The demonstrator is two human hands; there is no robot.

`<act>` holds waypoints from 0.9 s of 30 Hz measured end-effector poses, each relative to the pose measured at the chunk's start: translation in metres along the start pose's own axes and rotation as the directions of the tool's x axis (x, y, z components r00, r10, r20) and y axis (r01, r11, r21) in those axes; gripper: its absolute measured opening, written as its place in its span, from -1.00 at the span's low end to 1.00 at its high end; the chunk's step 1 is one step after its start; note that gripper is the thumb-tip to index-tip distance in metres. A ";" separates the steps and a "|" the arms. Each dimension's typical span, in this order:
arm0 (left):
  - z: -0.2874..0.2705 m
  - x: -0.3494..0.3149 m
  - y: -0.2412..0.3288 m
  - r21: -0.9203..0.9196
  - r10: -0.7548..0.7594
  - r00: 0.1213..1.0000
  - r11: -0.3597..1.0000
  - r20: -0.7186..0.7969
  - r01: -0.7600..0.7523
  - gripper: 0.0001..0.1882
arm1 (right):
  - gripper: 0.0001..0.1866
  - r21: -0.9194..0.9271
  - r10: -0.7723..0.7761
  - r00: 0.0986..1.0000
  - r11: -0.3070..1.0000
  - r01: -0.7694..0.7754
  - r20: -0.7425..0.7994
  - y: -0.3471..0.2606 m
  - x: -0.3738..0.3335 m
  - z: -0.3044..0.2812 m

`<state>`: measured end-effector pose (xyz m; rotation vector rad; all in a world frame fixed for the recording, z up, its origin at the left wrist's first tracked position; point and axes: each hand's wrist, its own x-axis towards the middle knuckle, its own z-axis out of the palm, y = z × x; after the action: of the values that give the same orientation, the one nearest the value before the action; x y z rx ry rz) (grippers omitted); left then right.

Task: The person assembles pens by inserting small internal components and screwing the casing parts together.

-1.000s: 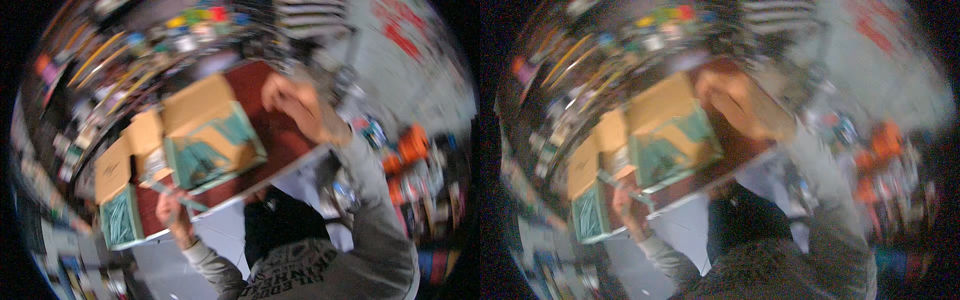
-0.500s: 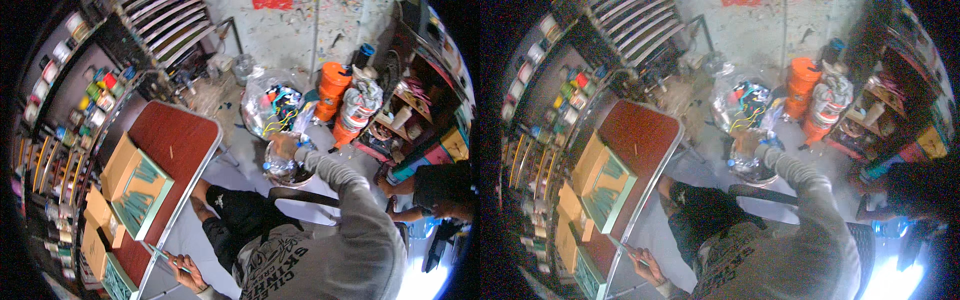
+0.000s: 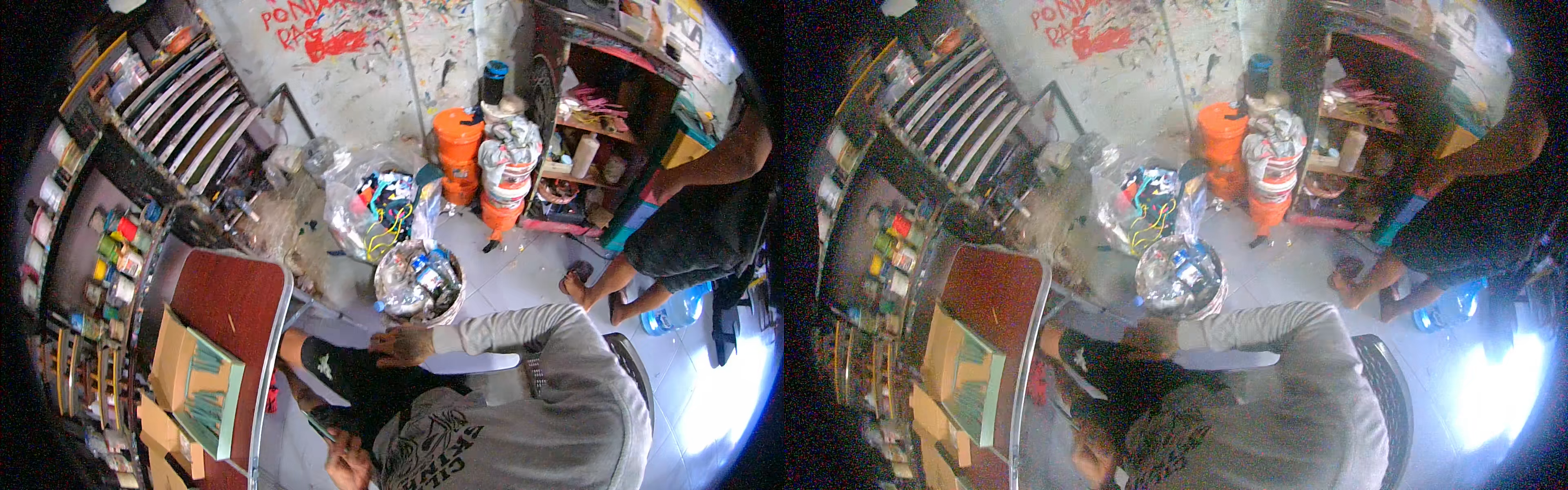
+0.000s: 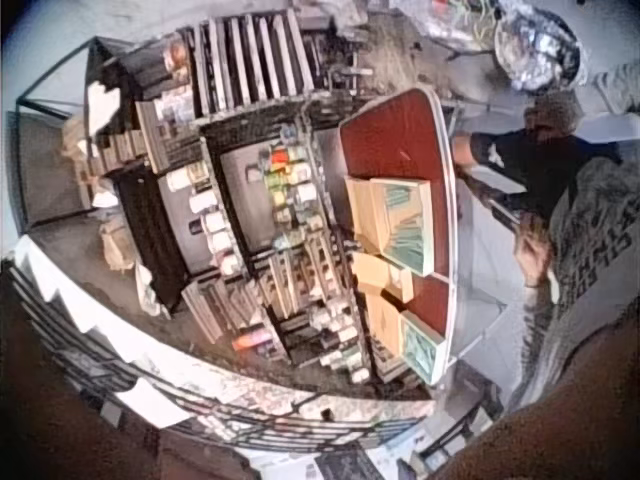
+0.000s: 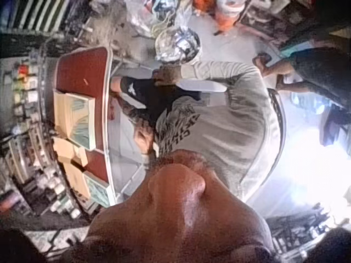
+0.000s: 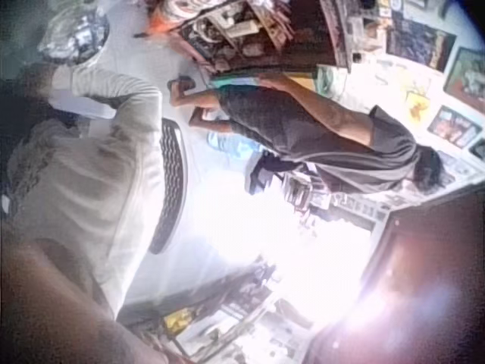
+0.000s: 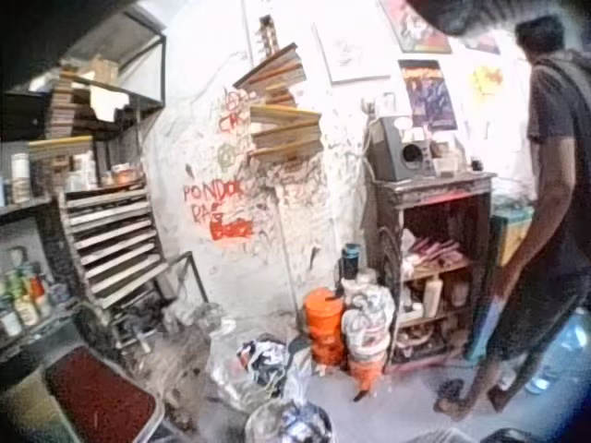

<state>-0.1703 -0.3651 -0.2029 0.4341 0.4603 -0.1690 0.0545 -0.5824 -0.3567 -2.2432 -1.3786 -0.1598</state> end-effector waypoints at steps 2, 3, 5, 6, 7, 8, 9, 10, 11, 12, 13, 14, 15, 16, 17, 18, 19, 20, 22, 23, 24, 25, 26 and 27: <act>0.001 0.002 0.026 -0.063 0.068 0.991 0.996 0.118 -0.061 -0.73 | -0.65 -0.030 0.084 0.989 0.996 -0.080 0.120 -0.013 -0.003 -0.010; 0.001 0.005 0.035 -0.097 0.095 0.979 0.992 0.181 -0.079 -0.70 | -0.66 0.049 0.048 0.974 0.997 -0.060 0.220 -0.001 -0.002 -0.009; 0.002 0.011 0.048 -0.007 0.075 0.985 0.997 0.153 -0.075 -0.70 | -0.70 0.158 -0.051 0.952 0.987 0.003 0.302 0.008 0.003 -0.024; 0.002 0.016 0.053 0.031 0.069 0.988 0.997 0.141 -0.074 -0.69 | -0.71 0.015 -0.157 0.959 0.987 0.158 0.236 0.018 0.001 -0.001; 0.003 0.025 0.055 0.156 0.035 0.990 0.986 0.137 -0.056 -0.69 | -0.72 -0.158 -0.246 0.949 0.947 0.279 0.196 0.038 -0.013 0.032; 0.004 0.026 0.053 0.168 0.039 0.999 0.985 0.036 -0.045 -0.69 | -0.72 -0.139 -0.209 0.937 0.957 0.255 0.281 0.030 -0.006 0.030; 0.008 0.029 0.048 0.178 0.040 0.997 0.984 -0.062 -0.028 -0.68 | -0.73 -0.132 -0.169 0.915 0.964 0.231 0.367 0.024 0.001 0.026; 0.011 0.035 0.050 0.191 0.037 0.987 0.982 -0.158 -0.006 -0.68 | -0.73 -0.131 -0.126 0.885 0.970 0.204 0.448 0.016 0.007 0.018; 0.002 0.044 0.053 0.191 0.032 0.999 0.981 -0.029 -0.026 -0.67 | -0.73 -0.101 0.053 0.841 0.995 0.002 0.539 -0.009 0.026 -0.019; -0.005 0.055 0.063 0.299 0.108 0.994 0.949 -0.005 -0.102 -0.68 | -0.73 -0.098 0.218 0.747 0.974 -0.202 0.628 -0.016 0.041 -0.034; -0.008 0.067 0.074 0.401 0.152 0.988 0.904 0.024 -0.149 -0.69 | -0.72 -0.013 0.247 0.807 0.958 -0.285 0.536 -0.014 0.026 -0.018; -0.009 0.072 0.087 0.504 0.190 0.981 0.843 0.042 -0.185 -0.70 | -0.71 0.092 0.266 0.859 0.937 -0.337 0.438 -0.012 0.019 -0.004; -0.009 0.080 0.100 0.569 0.285 0.958 0.782 0.038 -0.255 -0.66 | -0.73 0.077 0.316 0.858 0.923 -0.377 0.404 -0.015 0.010 0.010; -0.005 0.087 0.113 0.562 0.380 0.925 0.763 0.007 -0.318 -0.64 | -0.74 0.057 0.351 0.863 0.916 -0.396 0.363 -0.014 0.008 0.018; 0.012 0.103 0.123 0.576 0.448 0.890 0.705 0.089 -0.413 -0.62 | -0.81 -0.042 0.129 0.979 0.990 -0.137 -0.157 -0.015 0.000 0.023; 0.020 0.117 0.129 0.627 0.528 0.847 0.638 0.067 -0.447 -0.60 | -0.82 -0.019 0.249 0.965 0.968 -0.249 0.079 -0.016 -0.008 0.029; 0.019 0.125 0.139 0.640 0.555 0.820 0.582 0.138 -0.501 -0.60 | -0.84 -0.019 0.330 0.891 0.940 -0.341 0.312 -0.025 0.005 0.008; 0.024 0.144 0.147 0.637 0.557 0.798 0.534 0.230 -0.556 -0.61 | -0.85 -0.065 0.412 0.753 0.894 -0.444 0.513 -0.025 0.013 -0.007; 0.039 0.171 0.146 0.714 0.651 0.730 0.408 0.208 -0.568 -0.60 | -0.83 -0.064 0.411 0.768 0.896 -0.439 0.490 -0.029 -0.026 0.004; 0.031 0.185 0.147 0.715 0.682 0.709 0.404 0.180 -0.570 -0.63 | -0.82 -0.080 0.421 0.771 0.895 -0.439 0.478 -0.027 -0.047 0.000; 0.015 0.197 0.144 0.712 0.711 0.689 0.410 0.142 -0.569 -0.65 | -0.80 -0.111 0.473 0.673 0.855 -0.507 0.568 -0.023 -0.059 -0.016; 0.000 0.212 0.143 0.787 0.783 0.615 0.320 0.094 -0.527 -0.76 | -0.79 -0.153 0.522 0.562 0.805 -0.574 0.642 -0.020 -0.074 -0.034; -0.066 0.225 0.166 0.699 0.628 0.764 0.480 0.149 -0.531 -0.73 | -0.77 -0.196 0.552 0.457 0.760 -0.619 0.698 -0.014 -0.077 -0.051; -0.133 0.242 0.178 0.817 0.670 0.725 0.325 0.156 -0.476 -0.73 | -0.73 -0.193 0.526 0.430 0.768 -0.610 0.734 -0.006 -0.084 -0.072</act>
<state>0.0364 -0.1619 -0.3575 1.5683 0.3793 0.4234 0.0201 -0.6816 -0.3215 -2.6513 -0.7748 1.2135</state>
